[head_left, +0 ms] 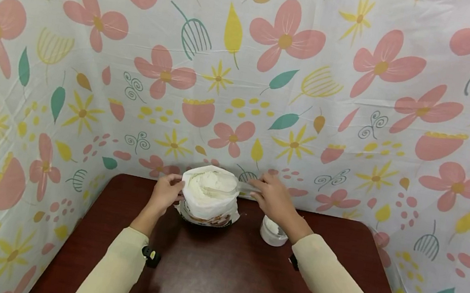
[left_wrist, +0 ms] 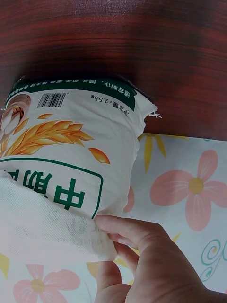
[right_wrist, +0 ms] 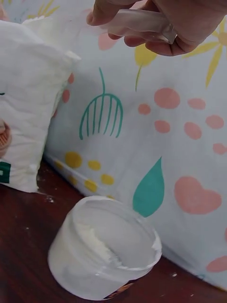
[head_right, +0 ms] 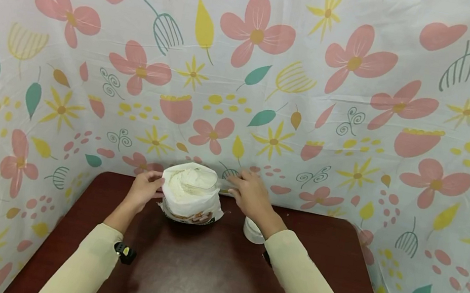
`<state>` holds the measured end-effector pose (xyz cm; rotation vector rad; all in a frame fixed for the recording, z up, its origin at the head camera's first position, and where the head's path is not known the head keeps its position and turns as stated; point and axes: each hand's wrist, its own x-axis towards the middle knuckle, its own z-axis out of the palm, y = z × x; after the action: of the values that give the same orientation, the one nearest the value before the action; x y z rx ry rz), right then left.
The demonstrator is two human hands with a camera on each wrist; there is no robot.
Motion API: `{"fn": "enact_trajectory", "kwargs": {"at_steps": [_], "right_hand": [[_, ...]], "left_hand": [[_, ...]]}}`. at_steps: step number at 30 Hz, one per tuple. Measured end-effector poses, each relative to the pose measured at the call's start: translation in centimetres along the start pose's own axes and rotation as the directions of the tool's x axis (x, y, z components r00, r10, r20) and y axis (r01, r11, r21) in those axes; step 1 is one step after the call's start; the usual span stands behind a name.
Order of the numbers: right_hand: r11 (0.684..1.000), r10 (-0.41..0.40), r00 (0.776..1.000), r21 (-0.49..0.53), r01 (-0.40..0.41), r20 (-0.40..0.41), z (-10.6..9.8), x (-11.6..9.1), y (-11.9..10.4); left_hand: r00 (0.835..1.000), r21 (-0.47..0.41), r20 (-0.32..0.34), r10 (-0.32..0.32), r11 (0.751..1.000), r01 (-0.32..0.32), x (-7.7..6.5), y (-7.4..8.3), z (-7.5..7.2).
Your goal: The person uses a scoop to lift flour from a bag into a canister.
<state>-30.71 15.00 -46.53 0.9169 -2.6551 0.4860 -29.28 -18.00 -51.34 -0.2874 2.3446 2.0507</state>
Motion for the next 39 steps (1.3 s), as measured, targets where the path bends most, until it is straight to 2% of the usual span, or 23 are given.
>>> {"fn": "enact_trajectory", "kwargs": {"at_steps": [9, 21, 30, 39], "right_hand": [[0.990, 0.064, 0.997, 0.125, -0.060, -0.030, 0.4, -1.3, 0.2], [0.977, 0.084, 0.988, 0.206, -0.056, -0.130, 1.5, -3.2, 0.0], [0.963, 0.148, 0.978, 0.245, -0.109, -0.144, 1.6, -4.0, -0.3], [0.947, 0.194, 0.973, 0.283, -0.152, -0.126, 1.5, -4.6, 0.0]], "left_hand": [[1.000, -0.004, 0.001, -0.002, 1.000, 0.002, 0.1, -0.1, 0.0], [1.000, 0.002, -0.001, -0.011, 1.000, 0.011, 0.0, 0.1, 0.1], [1.000, 0.008, -0.004, -0.011, 1.000, 0.011, 0.0, -0.2, 0.0], [1.000, 0.004, 0.004, 0.008, 1.000, -0.008, -0.1, 0.0, 0.0]]}}
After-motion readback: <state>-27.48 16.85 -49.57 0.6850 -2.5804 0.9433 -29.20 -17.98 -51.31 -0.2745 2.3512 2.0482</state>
